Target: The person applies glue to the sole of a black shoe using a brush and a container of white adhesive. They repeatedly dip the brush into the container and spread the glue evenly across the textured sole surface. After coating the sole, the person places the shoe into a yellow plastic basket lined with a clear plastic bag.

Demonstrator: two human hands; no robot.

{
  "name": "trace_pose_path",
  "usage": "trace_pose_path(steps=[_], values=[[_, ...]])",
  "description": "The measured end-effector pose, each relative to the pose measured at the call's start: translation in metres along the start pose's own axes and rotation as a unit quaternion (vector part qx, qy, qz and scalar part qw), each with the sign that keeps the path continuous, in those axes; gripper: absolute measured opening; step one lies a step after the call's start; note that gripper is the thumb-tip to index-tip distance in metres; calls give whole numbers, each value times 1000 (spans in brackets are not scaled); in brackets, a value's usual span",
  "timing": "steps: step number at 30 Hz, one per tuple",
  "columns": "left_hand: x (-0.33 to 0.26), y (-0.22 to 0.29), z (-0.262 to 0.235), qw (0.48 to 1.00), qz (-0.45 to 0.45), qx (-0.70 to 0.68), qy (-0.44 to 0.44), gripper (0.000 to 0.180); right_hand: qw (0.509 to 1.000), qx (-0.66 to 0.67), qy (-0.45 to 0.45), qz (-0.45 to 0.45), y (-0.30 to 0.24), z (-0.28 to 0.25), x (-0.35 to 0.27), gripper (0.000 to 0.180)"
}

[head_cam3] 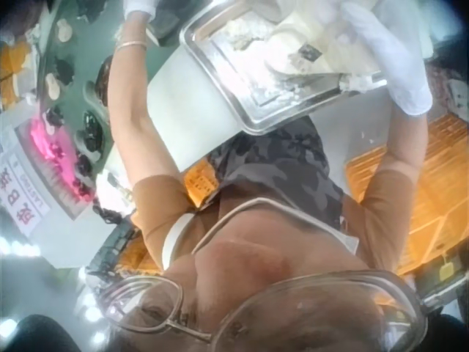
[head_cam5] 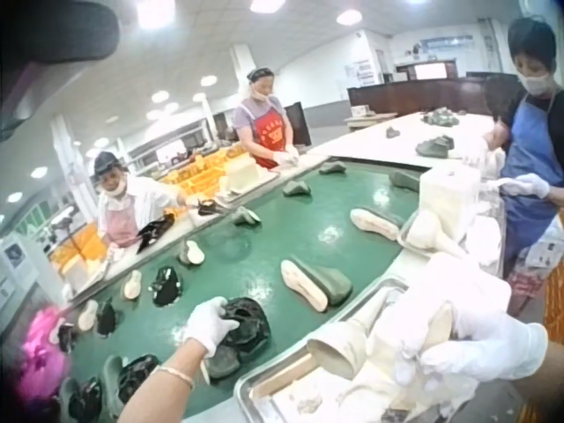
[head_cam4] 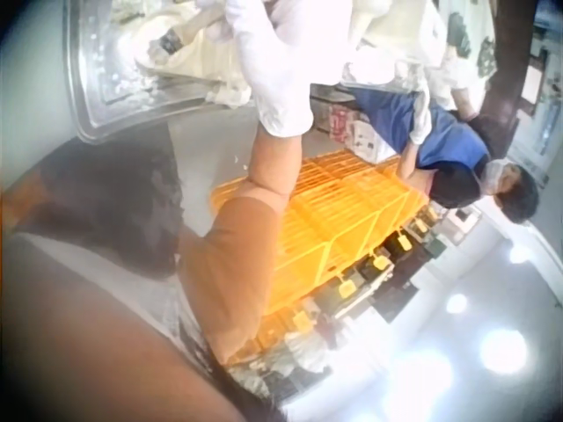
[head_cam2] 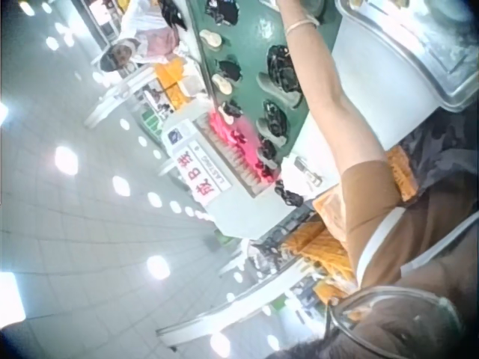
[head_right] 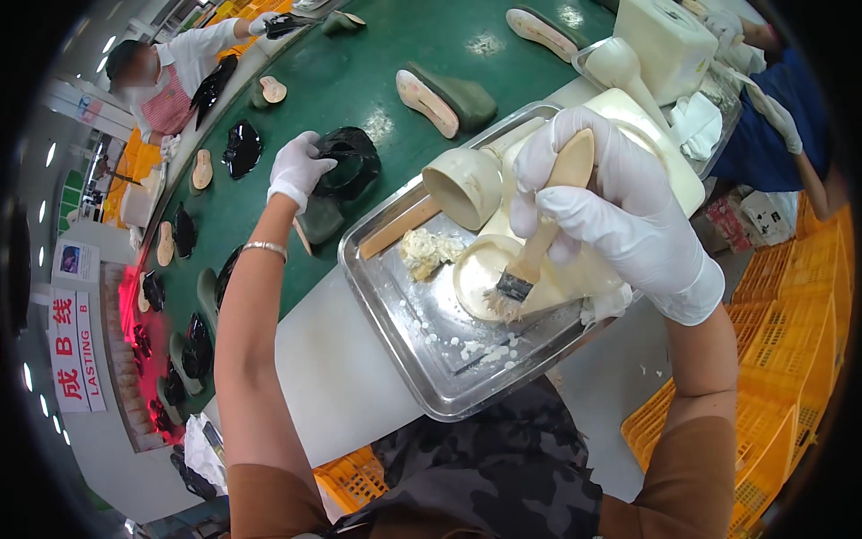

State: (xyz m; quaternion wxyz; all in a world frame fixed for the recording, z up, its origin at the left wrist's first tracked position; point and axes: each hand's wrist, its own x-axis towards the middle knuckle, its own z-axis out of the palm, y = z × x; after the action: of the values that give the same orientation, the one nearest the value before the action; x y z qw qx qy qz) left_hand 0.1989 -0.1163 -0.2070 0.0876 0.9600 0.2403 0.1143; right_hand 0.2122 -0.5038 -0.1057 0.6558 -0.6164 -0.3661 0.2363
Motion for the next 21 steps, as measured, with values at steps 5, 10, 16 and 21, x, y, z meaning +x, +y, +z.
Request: trace_pose_path(steps=[5, 10, 16, 21], values=[[-86, -42, -27, 983, 79, -139, 87, 36, 999, -29, 22, -9, -1, 2, 1, 15], [-264, -115, -65, 960, -70, -272, 25, 32, 993, -91, 66, -29, 5, 17, 2, 12], [-497, -134, -149, 835, -389, -384, 58, 31, 957, -266, 97, -59, 73, -99, 4, 36], [-638, -96, -177, 732, -486, -466, 107, 25, 954, -283, 53, -83, 51, -63, 25, 30]])
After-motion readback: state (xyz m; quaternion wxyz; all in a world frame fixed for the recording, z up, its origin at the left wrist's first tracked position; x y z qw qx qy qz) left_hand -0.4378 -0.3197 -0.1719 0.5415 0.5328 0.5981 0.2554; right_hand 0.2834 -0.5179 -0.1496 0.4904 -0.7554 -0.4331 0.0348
